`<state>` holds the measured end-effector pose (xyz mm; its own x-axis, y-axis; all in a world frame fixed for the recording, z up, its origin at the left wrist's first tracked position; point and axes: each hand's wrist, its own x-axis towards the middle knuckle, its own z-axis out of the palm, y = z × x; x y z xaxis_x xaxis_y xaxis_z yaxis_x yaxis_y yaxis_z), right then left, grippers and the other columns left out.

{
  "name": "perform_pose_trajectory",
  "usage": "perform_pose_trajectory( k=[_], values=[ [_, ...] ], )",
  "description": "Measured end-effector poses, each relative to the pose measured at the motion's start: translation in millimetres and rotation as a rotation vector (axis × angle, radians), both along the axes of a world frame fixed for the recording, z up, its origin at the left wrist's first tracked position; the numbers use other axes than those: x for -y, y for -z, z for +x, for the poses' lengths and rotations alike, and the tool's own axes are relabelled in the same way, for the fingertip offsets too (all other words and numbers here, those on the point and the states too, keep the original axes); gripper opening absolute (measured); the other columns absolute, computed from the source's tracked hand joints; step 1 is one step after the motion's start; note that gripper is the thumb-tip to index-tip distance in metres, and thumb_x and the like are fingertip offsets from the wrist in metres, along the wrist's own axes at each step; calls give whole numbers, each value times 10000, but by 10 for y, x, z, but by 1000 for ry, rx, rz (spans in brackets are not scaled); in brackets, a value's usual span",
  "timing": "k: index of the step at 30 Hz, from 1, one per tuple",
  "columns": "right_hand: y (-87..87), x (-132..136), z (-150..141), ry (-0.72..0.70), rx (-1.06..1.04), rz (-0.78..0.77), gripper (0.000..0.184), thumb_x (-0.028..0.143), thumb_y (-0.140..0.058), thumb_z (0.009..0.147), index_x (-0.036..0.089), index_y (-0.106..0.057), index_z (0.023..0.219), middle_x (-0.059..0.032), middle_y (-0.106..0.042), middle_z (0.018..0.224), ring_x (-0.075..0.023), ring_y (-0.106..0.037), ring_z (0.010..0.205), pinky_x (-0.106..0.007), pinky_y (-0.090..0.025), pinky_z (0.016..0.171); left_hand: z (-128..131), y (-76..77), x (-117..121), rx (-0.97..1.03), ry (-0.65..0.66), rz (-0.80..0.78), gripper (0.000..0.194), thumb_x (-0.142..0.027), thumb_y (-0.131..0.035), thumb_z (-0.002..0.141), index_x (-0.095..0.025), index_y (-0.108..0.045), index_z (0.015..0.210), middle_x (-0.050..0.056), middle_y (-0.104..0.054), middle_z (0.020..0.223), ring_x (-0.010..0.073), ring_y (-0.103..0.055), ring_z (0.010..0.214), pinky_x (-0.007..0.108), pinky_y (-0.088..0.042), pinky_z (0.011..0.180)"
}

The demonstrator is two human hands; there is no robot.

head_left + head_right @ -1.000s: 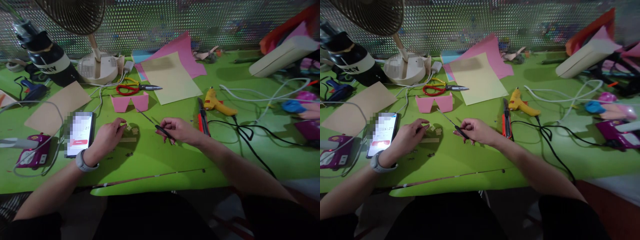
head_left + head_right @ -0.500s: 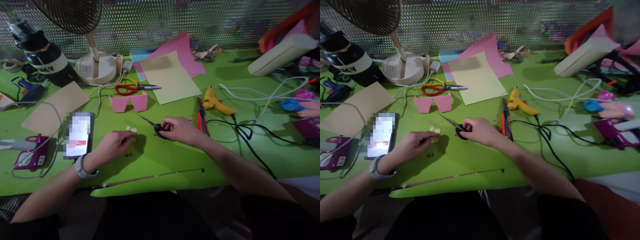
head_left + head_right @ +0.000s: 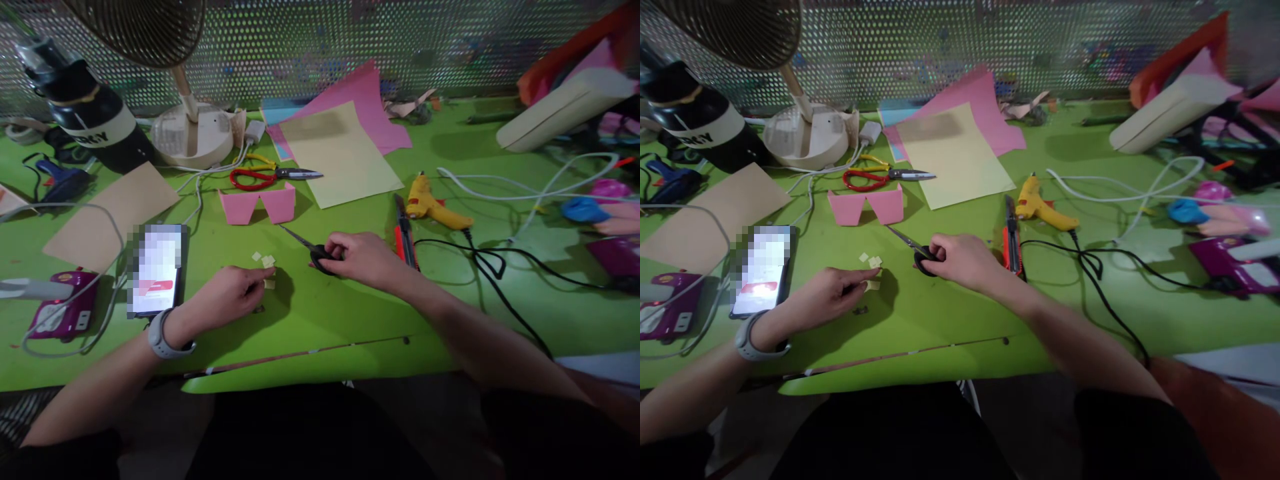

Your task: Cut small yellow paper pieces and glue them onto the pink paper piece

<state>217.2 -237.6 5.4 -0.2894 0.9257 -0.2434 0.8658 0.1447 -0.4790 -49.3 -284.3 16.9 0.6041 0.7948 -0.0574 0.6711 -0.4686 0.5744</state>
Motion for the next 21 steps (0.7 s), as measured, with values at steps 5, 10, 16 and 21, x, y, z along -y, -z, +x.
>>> perform_pose_trajectory(
  k=[5,10,16,21],
  values=[
    [14,0,13,-5,66,61,185,386,-723,791,214,-669,830,-6,-723,784,-168,-632,668,-256,-370,544,24,10,57,-57,-3,21,457,-136,-421,879,-71,-689,1243,7,-622,548,84,-353,401,217,-302,467],
    [30,-10,23,-56,162,177,207,394,-723,806,196,-673,841,-32,-697,879,-157,-596,677,-254,-326,541,11,17,50,-26,13,-21,448,-154,-424,907,-73,-658,1279,3,-625,552,85,-398,394,214,-325,462],
    [-61,-22,-20,-19,225,4,214,410,-703,825,212,-652,889,20,-636,660,-152,-550,577,-264,-280,508,6,69,12,328,-38,-304,492,-316,-469,1005,-110,-426,1450,54,-746,878,112,-662,629,214,-513,604],
    [-74,-62,4,-26,151,-93,236,413,-701,806,213,-631,910,14,-672,709,-154,-579,592,-265,-318,522,69,71,111,371,131,-434,332,-299,-486,1019,-152,-550,1311,72,-757,987,115,-701,733,212,-531,658]
  ],
)
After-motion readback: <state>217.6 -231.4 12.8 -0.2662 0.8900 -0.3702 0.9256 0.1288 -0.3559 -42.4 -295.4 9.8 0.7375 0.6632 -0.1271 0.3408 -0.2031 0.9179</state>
